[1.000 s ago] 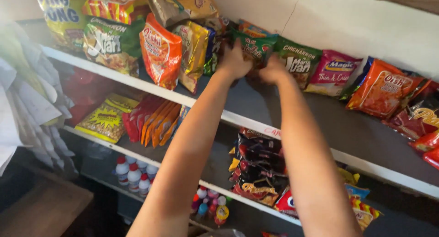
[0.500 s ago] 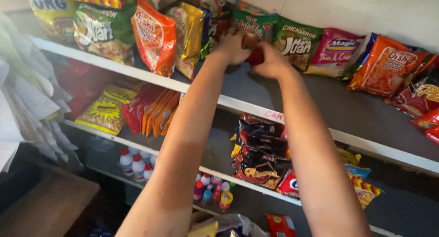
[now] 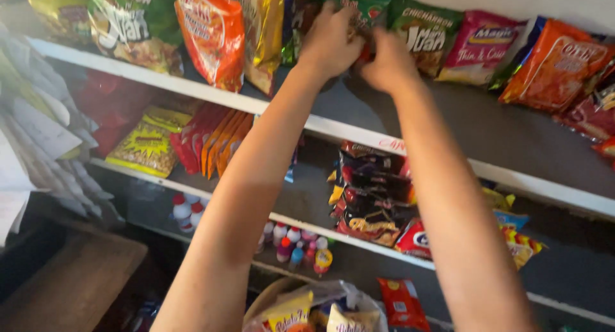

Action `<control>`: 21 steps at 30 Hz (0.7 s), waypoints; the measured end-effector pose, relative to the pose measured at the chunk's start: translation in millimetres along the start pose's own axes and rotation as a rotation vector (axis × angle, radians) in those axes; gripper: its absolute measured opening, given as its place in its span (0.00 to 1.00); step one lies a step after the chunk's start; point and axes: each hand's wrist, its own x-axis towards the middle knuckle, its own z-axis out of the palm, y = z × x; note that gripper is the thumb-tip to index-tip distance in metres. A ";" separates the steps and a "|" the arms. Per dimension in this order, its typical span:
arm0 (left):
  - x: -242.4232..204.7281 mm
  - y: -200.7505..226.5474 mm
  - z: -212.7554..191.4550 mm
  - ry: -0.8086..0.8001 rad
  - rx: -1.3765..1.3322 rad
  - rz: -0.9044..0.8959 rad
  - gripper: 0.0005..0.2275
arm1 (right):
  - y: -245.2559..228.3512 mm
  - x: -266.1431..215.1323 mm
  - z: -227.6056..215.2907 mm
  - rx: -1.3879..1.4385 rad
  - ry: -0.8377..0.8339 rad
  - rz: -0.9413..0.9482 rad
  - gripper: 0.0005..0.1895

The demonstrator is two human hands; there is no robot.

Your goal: Gather various packaged snacks from store shelves and put them into a plastic bag.

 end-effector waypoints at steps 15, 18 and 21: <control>1.1 -16.0 12.7 -0.017 0.055 0.238 0.24 | -64.9 -79.0 -22.2 0.091 0.228 -0.174 0.26; 21.3 -25.4 23.2 -0.092 0.071 0.212 0.26 | -64.7 -76.9 -21.8 0.140 0.277 -0.176 0.23; 20.4 -31.2 26.9 -0.180 0.078 0.174 0.22 | -65.2 -79.1 -29.8 0.170 0.305 -0.201 0.19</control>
